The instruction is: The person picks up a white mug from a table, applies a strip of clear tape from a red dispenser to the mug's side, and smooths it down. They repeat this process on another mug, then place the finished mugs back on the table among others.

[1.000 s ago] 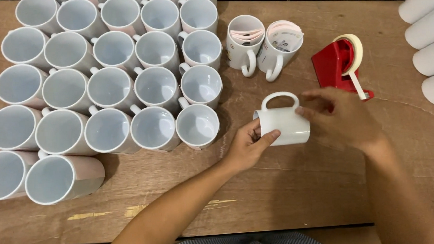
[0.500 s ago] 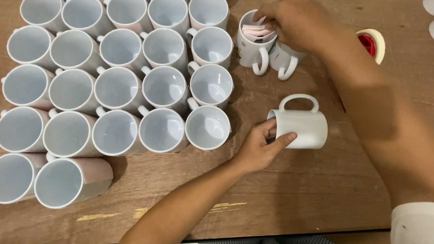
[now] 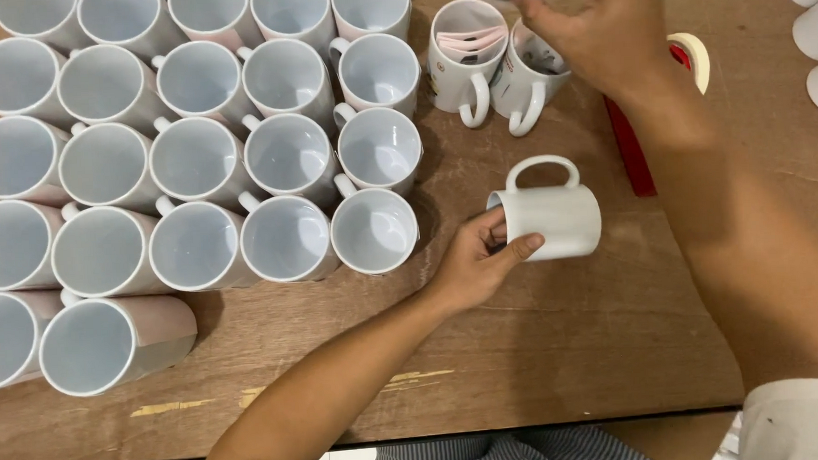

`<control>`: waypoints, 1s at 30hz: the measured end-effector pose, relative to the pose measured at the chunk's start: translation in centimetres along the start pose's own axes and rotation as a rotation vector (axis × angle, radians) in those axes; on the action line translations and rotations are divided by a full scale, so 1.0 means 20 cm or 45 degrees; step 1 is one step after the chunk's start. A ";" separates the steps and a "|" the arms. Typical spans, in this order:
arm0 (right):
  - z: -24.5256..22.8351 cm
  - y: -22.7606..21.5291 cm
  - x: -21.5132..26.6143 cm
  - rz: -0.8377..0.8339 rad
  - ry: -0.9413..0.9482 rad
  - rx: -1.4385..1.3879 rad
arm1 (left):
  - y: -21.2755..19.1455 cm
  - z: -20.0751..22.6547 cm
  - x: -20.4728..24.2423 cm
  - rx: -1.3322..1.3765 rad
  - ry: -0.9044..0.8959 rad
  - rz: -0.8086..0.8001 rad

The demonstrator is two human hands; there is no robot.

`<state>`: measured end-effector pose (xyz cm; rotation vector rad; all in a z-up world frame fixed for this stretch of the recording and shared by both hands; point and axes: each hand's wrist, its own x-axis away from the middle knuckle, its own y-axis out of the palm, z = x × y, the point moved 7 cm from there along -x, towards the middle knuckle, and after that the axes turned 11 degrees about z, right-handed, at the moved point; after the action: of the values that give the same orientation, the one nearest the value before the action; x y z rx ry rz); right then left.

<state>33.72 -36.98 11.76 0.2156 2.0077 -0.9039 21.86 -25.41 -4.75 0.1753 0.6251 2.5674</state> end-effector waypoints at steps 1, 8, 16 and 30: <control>-0.08 -0.05 0.04 -0.007 0.012 0.000 | 0.00 -0.02 -0.01 0.006 -0.013 0.002; -0.45 -0.22 0.55 -0.032 -0.264 0.171 | -0.14 -0.29 -0.06 0.116 0.055 0.065; -0.60 -0.12 0.81 0.003 -0.345 0.411 | -0.01 0.00 0.00 0.121 0.019 0.096; -0.31 -0.25 0.84 -0.125 0.263 -0.234 | -0.08 -0.03 0.00 -0.047 0.125 0.189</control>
<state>17.50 -39.45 3.11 0.1116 2.2964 -0.7775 22.45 -24.46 -6.04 0.0867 0.6212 2.7424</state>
